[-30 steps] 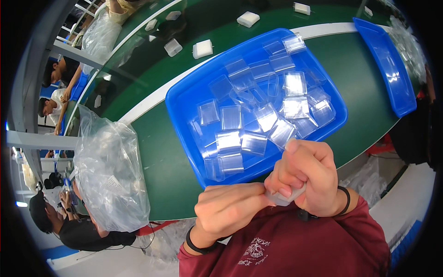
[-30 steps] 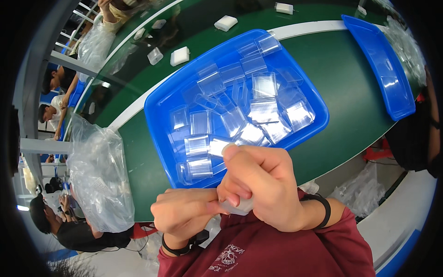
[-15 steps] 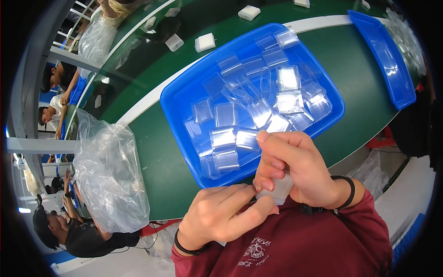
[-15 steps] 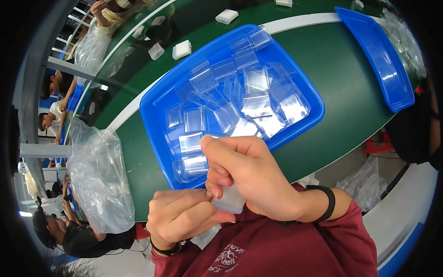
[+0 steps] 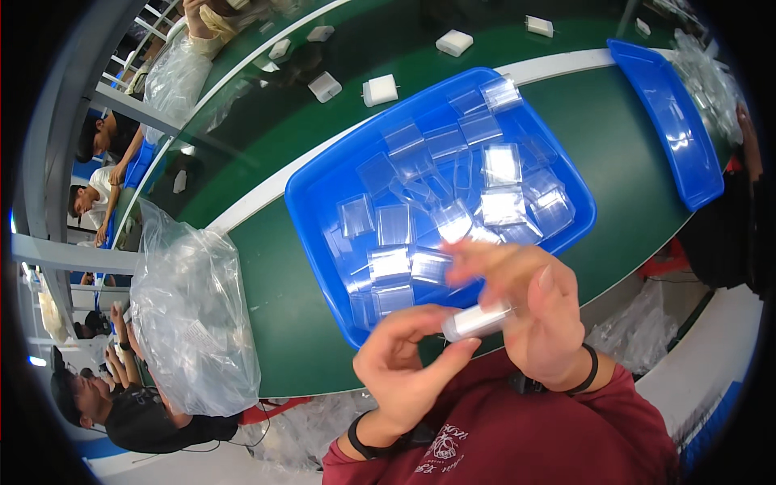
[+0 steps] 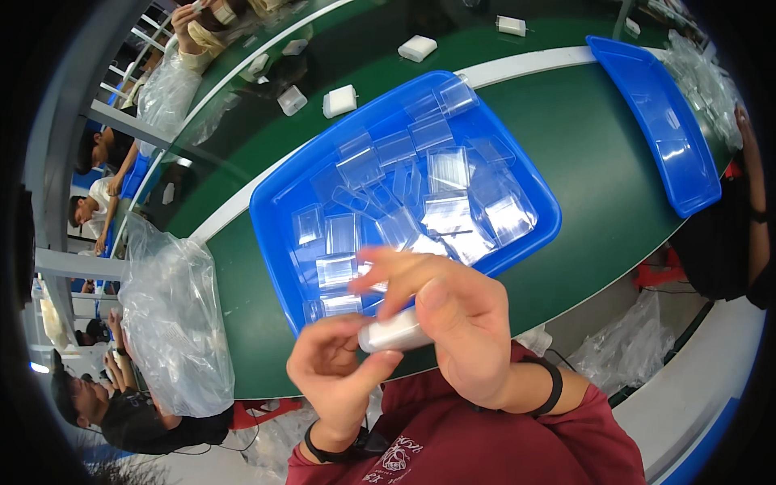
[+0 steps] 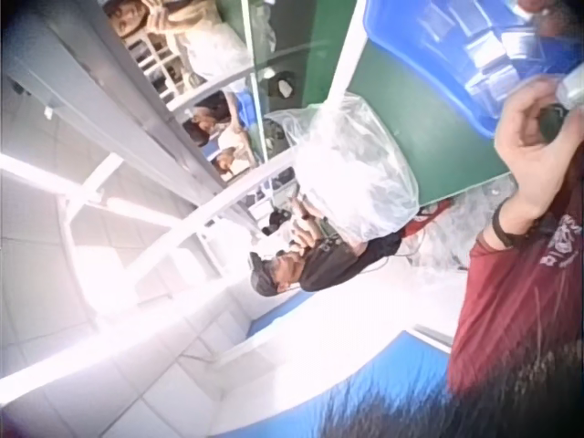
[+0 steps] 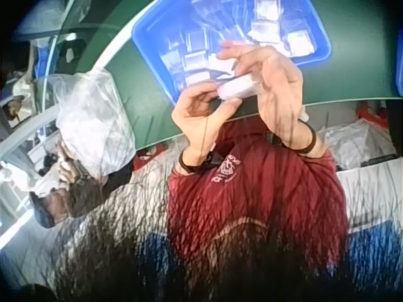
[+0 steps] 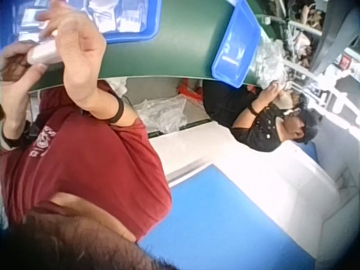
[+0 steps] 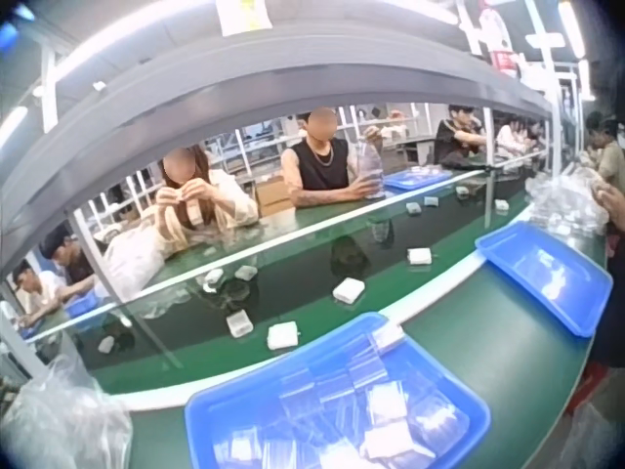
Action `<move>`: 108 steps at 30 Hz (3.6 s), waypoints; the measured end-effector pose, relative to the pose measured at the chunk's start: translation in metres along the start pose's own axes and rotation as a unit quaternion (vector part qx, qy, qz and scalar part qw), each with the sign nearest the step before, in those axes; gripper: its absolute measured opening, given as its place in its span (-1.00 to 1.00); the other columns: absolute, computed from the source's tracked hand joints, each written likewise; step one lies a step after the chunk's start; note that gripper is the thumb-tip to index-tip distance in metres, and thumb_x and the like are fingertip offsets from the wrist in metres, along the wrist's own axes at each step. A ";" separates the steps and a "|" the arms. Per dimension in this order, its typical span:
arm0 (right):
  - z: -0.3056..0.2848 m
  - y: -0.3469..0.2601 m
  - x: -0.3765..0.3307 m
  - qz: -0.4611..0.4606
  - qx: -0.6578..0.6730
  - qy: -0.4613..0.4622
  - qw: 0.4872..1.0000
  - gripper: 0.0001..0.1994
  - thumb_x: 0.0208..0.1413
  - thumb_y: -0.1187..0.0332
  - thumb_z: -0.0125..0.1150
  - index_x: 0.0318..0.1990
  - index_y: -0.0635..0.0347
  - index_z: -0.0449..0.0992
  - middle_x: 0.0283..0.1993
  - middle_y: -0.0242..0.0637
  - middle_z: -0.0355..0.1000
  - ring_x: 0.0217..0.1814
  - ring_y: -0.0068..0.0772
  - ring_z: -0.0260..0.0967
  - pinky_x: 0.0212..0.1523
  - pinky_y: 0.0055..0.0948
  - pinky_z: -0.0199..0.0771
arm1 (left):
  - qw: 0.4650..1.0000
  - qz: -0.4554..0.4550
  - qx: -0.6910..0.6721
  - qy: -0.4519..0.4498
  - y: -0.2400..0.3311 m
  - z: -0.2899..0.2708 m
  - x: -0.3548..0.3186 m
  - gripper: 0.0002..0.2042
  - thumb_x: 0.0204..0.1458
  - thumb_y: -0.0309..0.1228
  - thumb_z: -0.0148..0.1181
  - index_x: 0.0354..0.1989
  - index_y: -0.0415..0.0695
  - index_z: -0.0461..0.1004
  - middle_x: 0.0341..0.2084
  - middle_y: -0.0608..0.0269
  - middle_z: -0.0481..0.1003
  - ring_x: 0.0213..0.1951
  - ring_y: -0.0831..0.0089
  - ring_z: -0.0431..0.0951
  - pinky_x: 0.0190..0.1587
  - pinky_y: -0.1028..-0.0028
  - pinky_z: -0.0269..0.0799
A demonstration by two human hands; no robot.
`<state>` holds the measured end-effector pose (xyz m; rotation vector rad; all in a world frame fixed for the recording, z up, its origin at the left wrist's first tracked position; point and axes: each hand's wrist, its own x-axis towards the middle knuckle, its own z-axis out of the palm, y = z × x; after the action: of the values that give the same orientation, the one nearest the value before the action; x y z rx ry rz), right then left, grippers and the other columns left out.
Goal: Assembling small plastic components at a factory production line.
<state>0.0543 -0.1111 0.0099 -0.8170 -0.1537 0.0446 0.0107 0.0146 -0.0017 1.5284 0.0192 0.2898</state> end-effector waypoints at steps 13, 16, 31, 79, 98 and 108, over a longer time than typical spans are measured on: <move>-0.006 -0.012 0.010 0.169 0.076 0.082 0.979 -0.71 0.32 0.22 -0.12 -0.42 0.18 0.24 -0.61 -0.28 0.25 -0.56 -0.45 0.24 -0.48 -0.46 0.29 | 0.941 0.139 0.207 -0.229 0.015 -0.012 0.024 -0.59 -0.40 -0.32 0.58 -0.45 -0.24 0.46 -0.47 0.05 0.58 -0.43 0.32 0.62 -0.37 0.48 0.52; -0.003 -0.014 0.011 0.143 0.010 0.061 0.988 -0.72 0.33 0.24 -0.24 -0.42 0.17 0.18 -0.64 -0.28 0.18 -0.63 -0.44 0.19 -0.53 -0.46 0.30 | 0.939 0.150 0.215 -0.223 0.021 -0.010 0.022 -0.61 -0.38 -0.33 0.57 -0.50 -0.22 0.44 -0.51 0.04 0.57 -0.49 0.31 0.61 -0.45 0.51 0.50; -0.006 0.006 -0.009 -0.169 0.032 -0.023 0.985 -0.69 0.32 0.03 -0.20 -0.31 0.06 0.17 -0.22 -0.25 0.22 -0.11 -0.24 0.26 -0.06 -0.18 0.33 | 0.976 0.168 -0.009 -0.140 -0.013 -0.005 0.001 -0.37 -0.35 -0.45 0.55 -0.04 -0.40 0.40 -0.18 -0.20 0.49 -0.08 0.11 0.55 -0.01 0.23 0.50; -0.077 -0.064 0.262 -0.127 -0.803 -0.189 0.551 -0.72 -0.27 0.49 0.32 -0.30 0.18 0.47 -0.17 -0.13 0.44 -0.17 -0.09 0.44 -0.10 -0.27 0.46 | 0.880 0.082 0.427 -0.193 -0.012 -0.087 0.153 -0.79 -0.15 -0.47 0.37 -0.32 -0.27 0.55 -0.32 0.11 0.55 -0.20 0.25 0.55 -0.08 0.41 0.46; -0.041 -0.006 0.005 -0.063 -0.162 -0.043 0.984 -0.55 -0.12 0.64 0.37 -0.08 0.32 0.29 -0.20 -0.07 0.50 -0.21 -0.31 0.55 -0.23 -0.48 0.56 | 0.979 -0.117 -0.152 -0.065 0.012 -0.025 0.032 -0.54 -0.06 -0.80 0.17 0.08 -0.39 0.28 -0.17 -0.09 0.49 -0.12 0.23 0.57 -0.07 0.38 0.55; -0.036 -0.011 0.003 -0.174 -0.336 -0.114 0.919 -0.65 -0.20 0.57 0.45 -0.17 0.36 0.54 -0.33 -0.07 0.56 -0.34 -0.34 0.56 -0.35 -0.53 0.54 | 0.982 -0.055 -0.169 -0.063 0.010 -0.024 0.014 -0.54 -0.09 -0.78 0.22 0.05 -0.41 0.30 -0.17 -0.12 0.48 -0.11 0.18 0.56 -0.08 0.35 0.57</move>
<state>0.0625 -0.1445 -0.0055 -1.4609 -0.5541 -0.2642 0.0178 0.0415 0.0089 1.2002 -0.0436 0.1012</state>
